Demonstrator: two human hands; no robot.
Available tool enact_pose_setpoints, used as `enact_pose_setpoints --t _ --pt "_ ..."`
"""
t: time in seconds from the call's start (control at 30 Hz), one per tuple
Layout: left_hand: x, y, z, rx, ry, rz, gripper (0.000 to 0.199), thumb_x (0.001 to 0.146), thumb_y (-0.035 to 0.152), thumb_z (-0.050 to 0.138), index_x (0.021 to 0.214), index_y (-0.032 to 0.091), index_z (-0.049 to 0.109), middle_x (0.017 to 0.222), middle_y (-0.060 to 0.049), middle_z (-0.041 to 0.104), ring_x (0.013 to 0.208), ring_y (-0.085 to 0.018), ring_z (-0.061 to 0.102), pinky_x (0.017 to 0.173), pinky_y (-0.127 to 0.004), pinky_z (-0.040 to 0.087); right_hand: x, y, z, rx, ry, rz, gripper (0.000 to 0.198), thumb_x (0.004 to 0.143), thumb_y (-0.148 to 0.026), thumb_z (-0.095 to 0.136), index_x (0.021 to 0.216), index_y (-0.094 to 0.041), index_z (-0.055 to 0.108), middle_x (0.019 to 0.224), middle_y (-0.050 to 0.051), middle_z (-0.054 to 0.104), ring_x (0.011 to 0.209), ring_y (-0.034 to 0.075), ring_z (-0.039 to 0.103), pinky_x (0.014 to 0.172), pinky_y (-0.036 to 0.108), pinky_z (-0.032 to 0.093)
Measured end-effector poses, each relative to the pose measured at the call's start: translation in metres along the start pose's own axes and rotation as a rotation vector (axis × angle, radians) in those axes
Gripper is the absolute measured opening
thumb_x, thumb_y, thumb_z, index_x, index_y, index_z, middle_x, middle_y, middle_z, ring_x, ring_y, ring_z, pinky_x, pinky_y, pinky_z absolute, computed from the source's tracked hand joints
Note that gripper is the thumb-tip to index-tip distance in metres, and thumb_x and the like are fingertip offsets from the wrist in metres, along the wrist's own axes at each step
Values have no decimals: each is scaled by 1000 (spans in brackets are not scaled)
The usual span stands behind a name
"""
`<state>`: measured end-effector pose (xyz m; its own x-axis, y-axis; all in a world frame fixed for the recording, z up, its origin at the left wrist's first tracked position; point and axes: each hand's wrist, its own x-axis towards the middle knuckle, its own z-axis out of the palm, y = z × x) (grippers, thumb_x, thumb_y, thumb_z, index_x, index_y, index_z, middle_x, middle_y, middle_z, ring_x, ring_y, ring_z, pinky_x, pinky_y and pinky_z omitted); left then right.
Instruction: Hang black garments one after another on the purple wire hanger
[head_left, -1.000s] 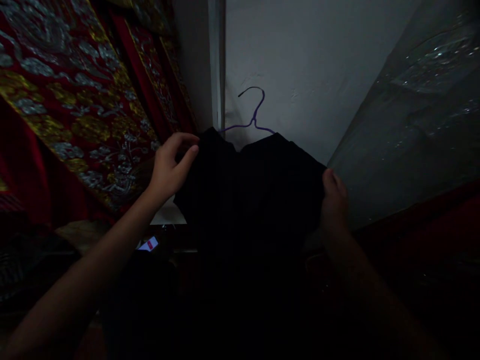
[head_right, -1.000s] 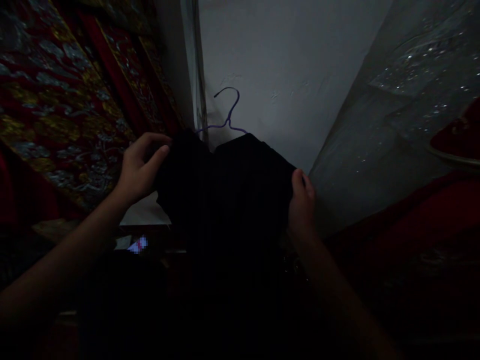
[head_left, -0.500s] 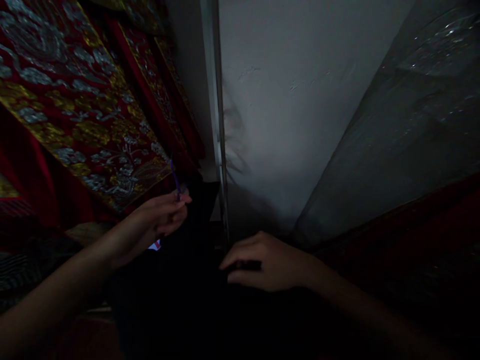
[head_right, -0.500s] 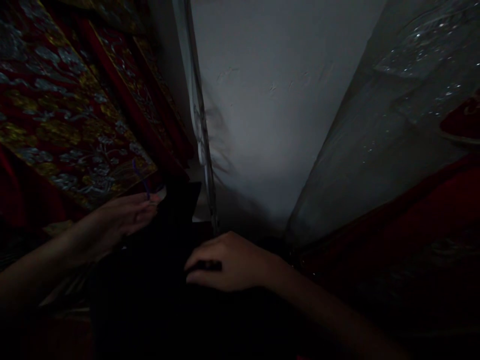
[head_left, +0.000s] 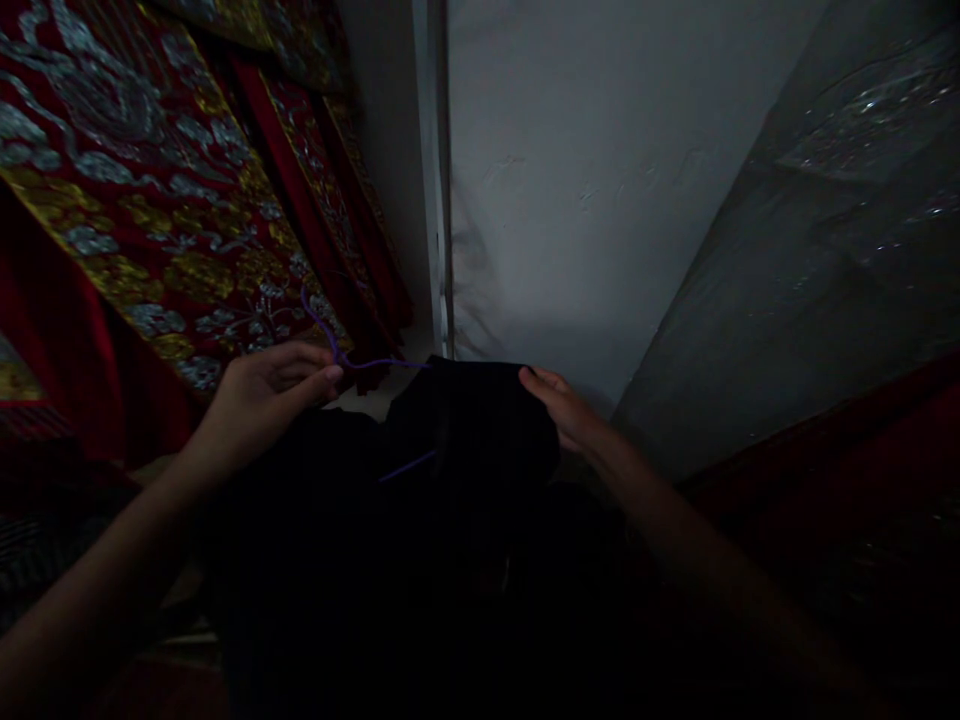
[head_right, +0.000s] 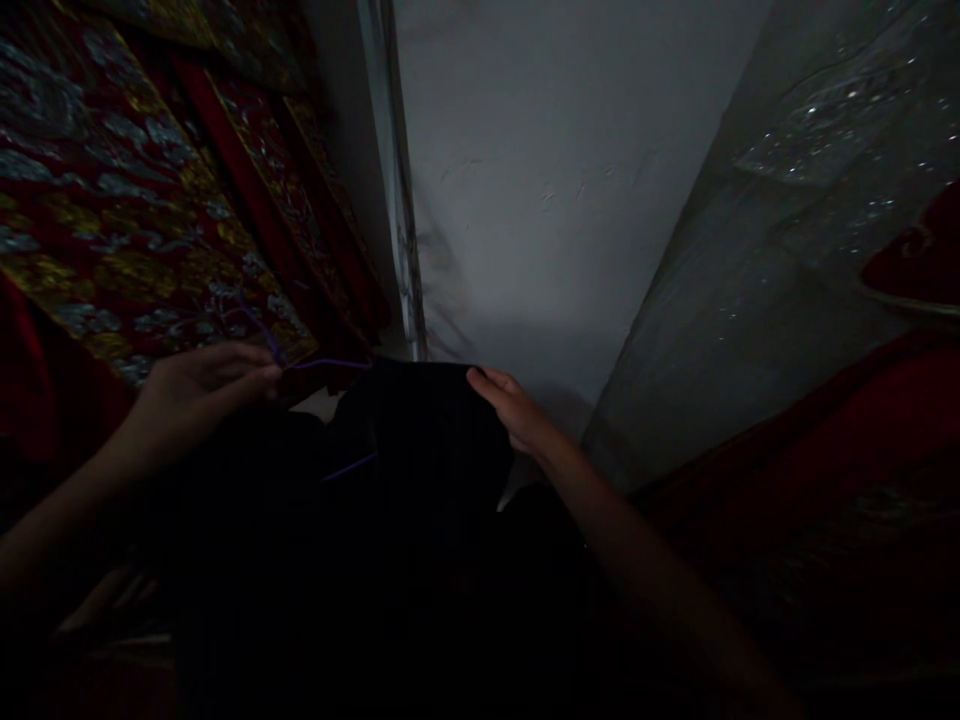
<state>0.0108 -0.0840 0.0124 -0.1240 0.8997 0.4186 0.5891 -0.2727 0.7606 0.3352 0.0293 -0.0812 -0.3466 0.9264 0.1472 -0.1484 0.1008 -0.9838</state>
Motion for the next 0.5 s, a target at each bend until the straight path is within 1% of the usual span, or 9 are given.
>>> enact_pose_setpoints --t 0.07,0.13,0.2,0.23,0.27,0.3,0.37,0.43,0.5 --pt "11 -12 7 89 166 163 38 82 46 73 113 25 66 107 -4 73 98 -27 69 86 -41 53 17 -19 3 78 111 -91 50 72 -67 76 96 -24 72 95 5 78 96 27 74 87 42 60" --pt "17 -20 13 279 336 397 46 83 39 72 126 25 62 129 -6 65 122 -32 59 104 -49 44 36 -37 2 104 206 -189 49 73 -66 75 98 -24 72 103 6 78 108 28 71 95 45 58" --pt "16 -28 20 419 450 599 45 84 34 71 127 25 62 131 -8 63 127 -34 54 109 -52 38 48 -49 -2 113 273 -252 50 75 -66 73 102 -24 71 109 6 77 114 28 69 98 46 56" --pt "13 -32 25 443 455 661 41 85 31 70 124 25 64 124 -9 66 121 -33 57 106 -52 39 50 -52 -5 121 305 -271 50 76 -66 72 104 -24 70 111 6 76 116 28 68 99 46 56" --pt "9 -36 32 449 414 691 36 87 29 67 123 25 65 116 -10 68 113 -31 61 102 -50 42 49 -52 -8 133 338 -283 50 77 -65 71 106 -24 70 113 6 76 116 29 68 98 47 57" --pt "4 -40 41 448 323 693 35 89 28 64 124 26 64 108 -9 69 105 -29 63 97 -48 45 45 -50 -12 148 371 -288 50 78 -65 70 108 -24 69 114 6 76 115 29 68 97 47 57" --pt "-9 -49 63 450 61 632 40 95 27 55 135 27 58 102 -8 70 97 -27 65 91 -43 49 30 -40 -18 172 430 -277 50 80 -64 68 109 -24 68 114 6 76 113 30 69 96 47 58" --pt "-22 -58 90 483 -175 541 51 99 27 47 150 32 44 109 -9 69 99 -27 66 90 -43 51 12 -26 -23 174 473 -244 49 82 -64 67 110 -24 68 115 7 75 111 30 70 95 48 58" --pt "-34 -65 118 549 -329 482 60 100 27 44 157 36 31 116 -10 67 98 -27 68 88 -44 53 -4 -12 -26 128 484 -233 49 84 -64 65 112 -24 68 116 8 75 112 29 70 95 48 58"
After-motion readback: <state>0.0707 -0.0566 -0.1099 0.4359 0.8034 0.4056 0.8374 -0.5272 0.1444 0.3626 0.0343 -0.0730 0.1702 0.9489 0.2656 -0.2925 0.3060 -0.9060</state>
